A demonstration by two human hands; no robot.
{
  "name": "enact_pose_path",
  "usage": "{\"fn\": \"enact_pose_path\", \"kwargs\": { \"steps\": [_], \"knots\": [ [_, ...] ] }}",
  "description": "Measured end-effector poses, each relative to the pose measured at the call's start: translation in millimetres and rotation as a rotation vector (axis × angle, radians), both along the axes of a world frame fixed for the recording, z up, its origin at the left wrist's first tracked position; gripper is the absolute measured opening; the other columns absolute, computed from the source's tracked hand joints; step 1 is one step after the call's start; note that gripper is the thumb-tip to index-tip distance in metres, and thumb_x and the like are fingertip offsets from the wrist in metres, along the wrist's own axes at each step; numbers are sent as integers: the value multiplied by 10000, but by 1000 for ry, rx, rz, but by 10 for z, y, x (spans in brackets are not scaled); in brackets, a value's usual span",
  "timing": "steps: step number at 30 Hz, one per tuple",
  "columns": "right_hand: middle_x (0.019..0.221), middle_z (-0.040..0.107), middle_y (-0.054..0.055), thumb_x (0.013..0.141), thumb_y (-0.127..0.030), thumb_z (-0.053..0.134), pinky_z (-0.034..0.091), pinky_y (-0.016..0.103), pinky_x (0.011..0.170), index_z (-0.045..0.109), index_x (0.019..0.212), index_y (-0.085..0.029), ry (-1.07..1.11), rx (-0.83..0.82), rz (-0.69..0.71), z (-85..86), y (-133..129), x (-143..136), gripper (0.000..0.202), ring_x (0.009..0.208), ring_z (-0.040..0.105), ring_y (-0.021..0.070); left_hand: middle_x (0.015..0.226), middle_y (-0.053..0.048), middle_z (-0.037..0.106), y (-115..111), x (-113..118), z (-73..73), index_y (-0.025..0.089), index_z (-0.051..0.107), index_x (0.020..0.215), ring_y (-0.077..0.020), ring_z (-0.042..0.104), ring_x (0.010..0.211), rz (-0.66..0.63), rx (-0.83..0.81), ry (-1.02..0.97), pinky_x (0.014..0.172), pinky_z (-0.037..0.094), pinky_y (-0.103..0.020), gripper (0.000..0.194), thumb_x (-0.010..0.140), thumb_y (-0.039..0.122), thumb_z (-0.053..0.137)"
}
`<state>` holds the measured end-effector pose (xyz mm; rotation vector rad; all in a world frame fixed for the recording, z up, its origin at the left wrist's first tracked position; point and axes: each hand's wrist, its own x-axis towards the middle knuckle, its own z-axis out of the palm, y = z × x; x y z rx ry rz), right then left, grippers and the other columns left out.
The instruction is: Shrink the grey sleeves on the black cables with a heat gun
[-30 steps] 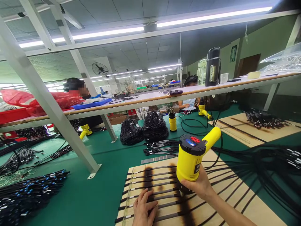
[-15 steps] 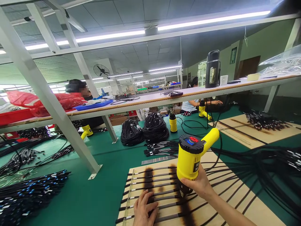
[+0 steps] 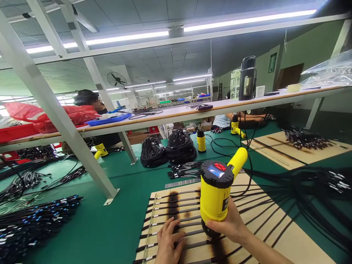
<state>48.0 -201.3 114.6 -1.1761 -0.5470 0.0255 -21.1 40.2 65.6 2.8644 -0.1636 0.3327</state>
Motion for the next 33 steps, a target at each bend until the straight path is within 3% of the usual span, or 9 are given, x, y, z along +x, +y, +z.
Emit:
{"fn": "enact_pose_path", "kwargs": {
  "steps": [4,17,22,33],
  "knots": [
    [809,658,3,580,-275,778,500,335,613,471,986,-246,9,-43,-51,-9,-82,-40,510,681,606,201,1204,-28,596,3,-53,7,341,713,841,-342,454,1198,15,8,36,908,407,-585,153,814,306,567],
    [793,653,-9,587,-266,758,495,328,583,448,967,-262,21,11,27,67,-46,-73,490,649,600,192,1236,-11,574,-28,-91,-15,353,702,867,-322,418,1233,31,-15,52,923,398,-557,190,854,382,514],
    [831,649,9,582,-280,777,503,337,626,451,993,-243,42,-29,-45,21,-128,-12,526,704,608,205,1234,-10,574,-45,-92,7,348,707,842,-329,407,1237,50,-36,84,932,379,-558,185,846,374,523],
    [818,642,-3,589,-297,778,499,331,624,459,995,-236,41,-8,-17,33,-148,-10,520,695,603,193,1247,-30,560,-111,-85,63,316,714,842,-334,375,1248,47,-77,132,957,329,-572,193,845,332,522]
  ]
}}
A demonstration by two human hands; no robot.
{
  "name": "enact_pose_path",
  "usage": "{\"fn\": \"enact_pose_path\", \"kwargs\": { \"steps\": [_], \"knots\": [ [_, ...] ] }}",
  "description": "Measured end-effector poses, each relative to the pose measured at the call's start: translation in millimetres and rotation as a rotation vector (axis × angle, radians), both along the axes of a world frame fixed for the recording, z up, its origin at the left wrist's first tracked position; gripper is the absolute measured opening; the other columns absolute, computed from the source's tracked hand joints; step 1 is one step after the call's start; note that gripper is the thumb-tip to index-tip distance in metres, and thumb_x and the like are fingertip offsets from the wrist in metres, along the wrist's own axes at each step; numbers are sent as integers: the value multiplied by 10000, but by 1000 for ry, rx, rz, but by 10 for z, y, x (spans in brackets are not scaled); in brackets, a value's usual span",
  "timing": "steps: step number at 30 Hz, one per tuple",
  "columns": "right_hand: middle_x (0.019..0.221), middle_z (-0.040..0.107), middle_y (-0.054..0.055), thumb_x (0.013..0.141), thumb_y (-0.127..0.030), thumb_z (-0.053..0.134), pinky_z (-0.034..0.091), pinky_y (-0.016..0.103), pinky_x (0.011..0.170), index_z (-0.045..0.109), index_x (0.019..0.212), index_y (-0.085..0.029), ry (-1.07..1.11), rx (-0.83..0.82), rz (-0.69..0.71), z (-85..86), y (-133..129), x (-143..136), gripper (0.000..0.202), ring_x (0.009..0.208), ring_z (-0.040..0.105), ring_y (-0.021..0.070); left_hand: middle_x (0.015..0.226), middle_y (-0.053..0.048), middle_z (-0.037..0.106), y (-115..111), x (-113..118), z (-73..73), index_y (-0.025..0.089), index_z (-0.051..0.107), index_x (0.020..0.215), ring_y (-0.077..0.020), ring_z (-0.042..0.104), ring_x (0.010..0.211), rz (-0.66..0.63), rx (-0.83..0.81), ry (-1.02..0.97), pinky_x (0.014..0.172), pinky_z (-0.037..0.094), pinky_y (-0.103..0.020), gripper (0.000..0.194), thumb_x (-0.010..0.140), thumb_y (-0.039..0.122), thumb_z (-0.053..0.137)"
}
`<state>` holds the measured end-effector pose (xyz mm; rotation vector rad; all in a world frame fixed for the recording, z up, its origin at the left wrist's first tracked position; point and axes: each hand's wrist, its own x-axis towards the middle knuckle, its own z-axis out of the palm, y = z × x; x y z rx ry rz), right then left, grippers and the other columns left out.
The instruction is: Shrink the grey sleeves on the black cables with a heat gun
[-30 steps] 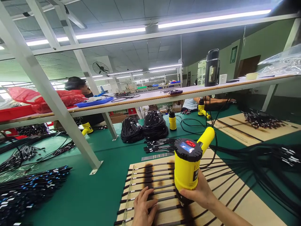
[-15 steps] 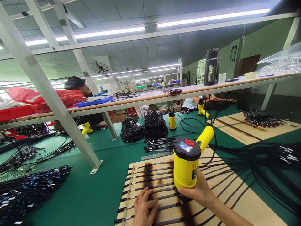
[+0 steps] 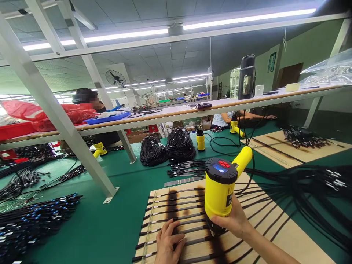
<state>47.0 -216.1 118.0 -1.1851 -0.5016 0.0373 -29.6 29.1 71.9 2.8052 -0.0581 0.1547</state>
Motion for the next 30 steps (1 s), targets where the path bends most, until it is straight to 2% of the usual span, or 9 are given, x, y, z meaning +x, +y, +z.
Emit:
{"fn": "enact_pose_path", "kwargs": {
  "steps": [8,14,20,30],
  "knots": [
    [883,668,27,592,-296,775,515,368,673,465,982,-243,-17,0,-3,9,-17,6,501,775,632,234,1234,-35,571,7,1,-7,325,716,839,-348,391,1238,-8,-1,-9,927,361,-584,205,852,344,513],
    [909,670,37,593,-255,771,517,368,679,452,1006,-239,14,4,15,29,-7,7,522,779,635,230,1232,-21,578,27,4,-39,338,716,832,-344,407,1231,-8,49,-19,921,378,-574,190,845,352,527],
    [801,659,5,589,-282,775,508,329,579,472,989,-248,4,61,41,56,9,-7,504,662,619,198,1247,-25,568,31,-8,-30,339,717,848,-335,398,1242,-8,46,-3,925,381,-565,224,864,386,499],
    [802,658,-21,573,-278,783,499,326,586,495,968,-275,10,25,13,1,-4,10,489,664,606,194,1217,-42,583,39,-15,-81,311,718,832,-337,415,1222,-37,40,-30,911,406,-559,212,854,342,509]
  ]
}}
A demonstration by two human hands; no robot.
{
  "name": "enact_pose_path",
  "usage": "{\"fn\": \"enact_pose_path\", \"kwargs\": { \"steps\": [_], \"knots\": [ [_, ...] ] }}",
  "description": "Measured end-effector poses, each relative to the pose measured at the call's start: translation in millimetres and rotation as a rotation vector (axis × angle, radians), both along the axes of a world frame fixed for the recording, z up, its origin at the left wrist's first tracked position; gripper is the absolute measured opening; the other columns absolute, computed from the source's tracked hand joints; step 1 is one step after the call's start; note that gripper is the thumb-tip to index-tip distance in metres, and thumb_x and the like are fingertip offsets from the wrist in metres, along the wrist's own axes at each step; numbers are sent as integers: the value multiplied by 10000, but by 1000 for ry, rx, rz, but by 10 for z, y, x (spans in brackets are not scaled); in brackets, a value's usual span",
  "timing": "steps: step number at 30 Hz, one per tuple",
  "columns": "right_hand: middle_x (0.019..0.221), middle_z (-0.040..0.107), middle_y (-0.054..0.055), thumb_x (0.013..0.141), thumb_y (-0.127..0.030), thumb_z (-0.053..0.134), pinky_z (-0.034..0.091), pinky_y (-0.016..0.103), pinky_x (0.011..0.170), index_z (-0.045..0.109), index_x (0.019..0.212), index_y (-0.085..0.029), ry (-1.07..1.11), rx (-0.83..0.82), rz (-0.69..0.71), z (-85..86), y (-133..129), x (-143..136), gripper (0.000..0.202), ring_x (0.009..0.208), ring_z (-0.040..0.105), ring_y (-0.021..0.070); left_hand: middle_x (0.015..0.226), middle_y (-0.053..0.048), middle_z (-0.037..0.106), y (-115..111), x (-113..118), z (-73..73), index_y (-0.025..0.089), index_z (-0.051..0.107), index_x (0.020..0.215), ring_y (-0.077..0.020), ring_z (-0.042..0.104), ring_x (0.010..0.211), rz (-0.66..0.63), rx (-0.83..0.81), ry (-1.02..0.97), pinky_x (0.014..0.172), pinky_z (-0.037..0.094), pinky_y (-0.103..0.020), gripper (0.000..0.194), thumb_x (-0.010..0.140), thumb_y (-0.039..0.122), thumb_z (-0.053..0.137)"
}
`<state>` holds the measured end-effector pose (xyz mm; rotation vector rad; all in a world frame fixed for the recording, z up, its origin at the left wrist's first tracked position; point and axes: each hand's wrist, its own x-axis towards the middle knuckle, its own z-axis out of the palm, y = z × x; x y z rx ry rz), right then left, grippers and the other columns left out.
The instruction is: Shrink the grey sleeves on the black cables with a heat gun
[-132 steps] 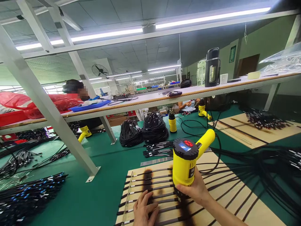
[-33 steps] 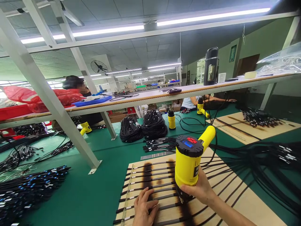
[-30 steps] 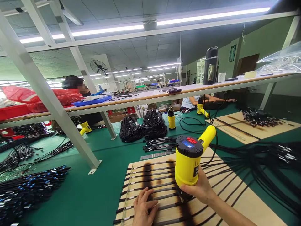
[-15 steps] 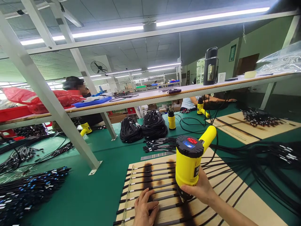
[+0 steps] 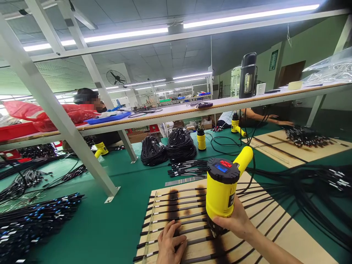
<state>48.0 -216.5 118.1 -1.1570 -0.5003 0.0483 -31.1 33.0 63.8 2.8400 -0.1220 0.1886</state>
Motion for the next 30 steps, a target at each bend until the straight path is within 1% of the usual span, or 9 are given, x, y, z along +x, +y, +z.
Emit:
{"fn": "enact_pose_path", "kwargs": {
  "steps": [5,9,11,13,16,19,23,30],
  "knots": [
    [798,659,-9,577,-281,783,499,326,591,489,967,-262,8,23,20,14,10,-45,489,668,611,196,1224,-27,579,-2,-22,7,326,714,832,-332,409,1231,2,-4,9,924,393,-570,191,847,347,524],
    [777,660,-1,576,-301,779,497,341,591,485,937,-259,34,15,56,50,26,-175,467,659,610,208,1229,-16,579,-24,-54,-19,345,713,835,-321,422,1226,-44,-2,-14,934,394,-565,159,829,322,555],
    [790,664,4,573,-294,770,498,350,612,492,947,-259,25,-14,83,57,19,-242,467,676,608,215,1233,-11,577,-37,-75,-40,353,711,841,-317,434,1218,-59,-3,-44,927,405,-563,156,828,318,560],
    [811,666,3,561,-258,765,499,348,627,498,973,-260,4,-70,64,45,-5,-288,491,690,605,213,1229,-16,580,-46,-103,-59,353,711,846,-319,451,1203,-71,-9,-78,909,421,-560,154,829,331,560],
    [828,670,-1,549,-217,760,505,335,617,504,993,-263,-18,-134,-3,3,-55,-312,515,687,606,206,1197,-42,598,-61,-154,-68,328,716,840,-327,466,1185,-82,-28,-93,884,445,-546,176,838,360,543],
    [835,677,2,555,-203,750,514,338,613,506,1000,-263,-16,-123,-10,-30,-87,-302,511,684,616,210,1196,-56,596,-84,-207,-58,311,718,829,-333,444,1205,-58,-30,-52,889,441,-540,215,854,376,514],
    [828,677,6,555,-227,761,511,352,625,524,983,-258,-26,-111,-10,-35,-105,-290,490,690,616,219,1231,-33,573,-80,-273,-58,326,709,832,-331,419,1229,-50,9,-2,899,428,-546,210,855,382,508],
    [807,673,3,592,-279,770,500,351,617,517,970,-262,-39,-103,30,15,-144,-339,456,679,614,215,1199,-31,593,23,-387,-134,334,706,841,-312,456,1197,-54,15,-123,902,435,-529,208,855,398,508]
  ]
}}
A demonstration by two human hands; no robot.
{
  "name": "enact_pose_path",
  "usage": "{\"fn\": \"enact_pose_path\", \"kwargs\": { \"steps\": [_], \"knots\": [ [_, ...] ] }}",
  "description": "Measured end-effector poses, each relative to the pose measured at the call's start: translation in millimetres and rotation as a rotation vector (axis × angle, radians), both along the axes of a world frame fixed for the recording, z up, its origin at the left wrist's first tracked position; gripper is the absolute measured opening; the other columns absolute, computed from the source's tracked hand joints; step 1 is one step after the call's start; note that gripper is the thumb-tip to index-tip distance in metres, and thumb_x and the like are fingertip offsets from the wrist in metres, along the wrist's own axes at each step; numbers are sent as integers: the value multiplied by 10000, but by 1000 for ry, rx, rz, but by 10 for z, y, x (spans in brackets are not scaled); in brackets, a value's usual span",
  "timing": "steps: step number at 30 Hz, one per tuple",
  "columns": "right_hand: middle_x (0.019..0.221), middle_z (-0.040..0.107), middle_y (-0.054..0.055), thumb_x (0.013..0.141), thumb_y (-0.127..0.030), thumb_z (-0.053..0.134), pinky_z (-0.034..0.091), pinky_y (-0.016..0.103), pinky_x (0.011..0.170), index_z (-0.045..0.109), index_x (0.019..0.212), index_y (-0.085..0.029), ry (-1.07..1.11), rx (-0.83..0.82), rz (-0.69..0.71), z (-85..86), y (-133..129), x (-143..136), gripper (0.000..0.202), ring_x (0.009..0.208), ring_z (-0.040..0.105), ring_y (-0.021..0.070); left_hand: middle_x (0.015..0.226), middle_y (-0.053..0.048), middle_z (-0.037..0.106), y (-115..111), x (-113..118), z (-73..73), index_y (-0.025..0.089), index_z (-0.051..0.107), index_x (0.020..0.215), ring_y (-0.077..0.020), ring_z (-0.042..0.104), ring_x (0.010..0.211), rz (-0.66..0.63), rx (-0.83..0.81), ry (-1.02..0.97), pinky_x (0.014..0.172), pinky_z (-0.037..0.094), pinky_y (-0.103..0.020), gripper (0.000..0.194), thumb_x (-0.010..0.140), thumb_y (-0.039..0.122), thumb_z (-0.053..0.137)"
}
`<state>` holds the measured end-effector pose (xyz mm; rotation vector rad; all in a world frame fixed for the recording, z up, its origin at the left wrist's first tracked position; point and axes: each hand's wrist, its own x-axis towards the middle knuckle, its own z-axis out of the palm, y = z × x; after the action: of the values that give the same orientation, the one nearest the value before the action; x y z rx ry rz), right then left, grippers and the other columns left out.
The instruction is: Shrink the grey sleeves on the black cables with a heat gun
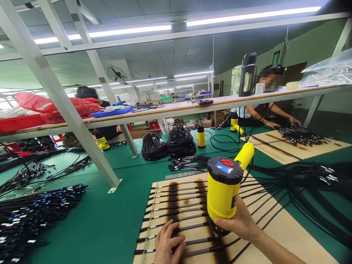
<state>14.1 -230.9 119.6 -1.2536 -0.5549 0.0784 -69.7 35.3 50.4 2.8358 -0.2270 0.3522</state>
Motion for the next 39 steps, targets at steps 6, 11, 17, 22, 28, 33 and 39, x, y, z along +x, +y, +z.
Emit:
{"fn": "enact_pose_path", "kwargs": {
  "steps": [6,11,17,22,28,33,39],
  "knots": [
    [826,679,0,609,-286,766,506,351,615,500,976,-277,-14,52,18,35,19,-21,453,696,626,220,1185,-35,598,-3,-39,-95,326,703,793,-326,446,1187,35,-57,-82,880,416,-534,282,862,463,467],
    [829,676,6,590,-264,775,515,345,615,501,986,-266,-7,26,-1,-6,27,-5,482,697,630,219,1170,-41,604,2,-33,-117,317,702,763,-327,453,1174,48,-54,-115,878,414,-532,335,868,492,437],
    [882,678,15,607,-264,771,519,352,642,496,1042,-273,-13,48,37,-8,43,-21,515,736,632,220,1172,-12,609,66,-41,-85,360,703,801,-316,476,1168,23,33,-75,850,457,-507,197,848,396,514],
    [872,678,9,587,-275,781,519,353,640,507,1062,-272,-26,38,-26,-18,74,-29,548,726,630,218,1163,-10,615,74,-38,-104,342,705,752,-328,480,1161,57,41,-110,833,459,-499,134,808,330,584],
    [894,674,31,580,-280,784,516,385,680,482,1073,-247,-38,6,-123,-22,103,-34,579,763,630,234,1129,-8,632,3,18,3,339,708,716,-324,497,1142,-5,30,-81,839,449,-494,135,737,223,643],
    [861,674,39,567,-311,794,520,374,652,480,1061,-231,16,56,-157,-43,149,-76,591,731,632,232,1120,-20,635,-49,61,70,326,716,716,-317,499,1136,-52,59,-62,843,454,-483,166,707,179,639],
    [864,673,30,578,-309,784,516,367,644,493,1056,-245,-34,60,-127,-154,79,-31,563,725,625,222,1117,-13,634,-86,94,-78,336,712,717,-324,514,1119,-12,79,-84,832,454,-490,133,717,215,658]
  ]
}}
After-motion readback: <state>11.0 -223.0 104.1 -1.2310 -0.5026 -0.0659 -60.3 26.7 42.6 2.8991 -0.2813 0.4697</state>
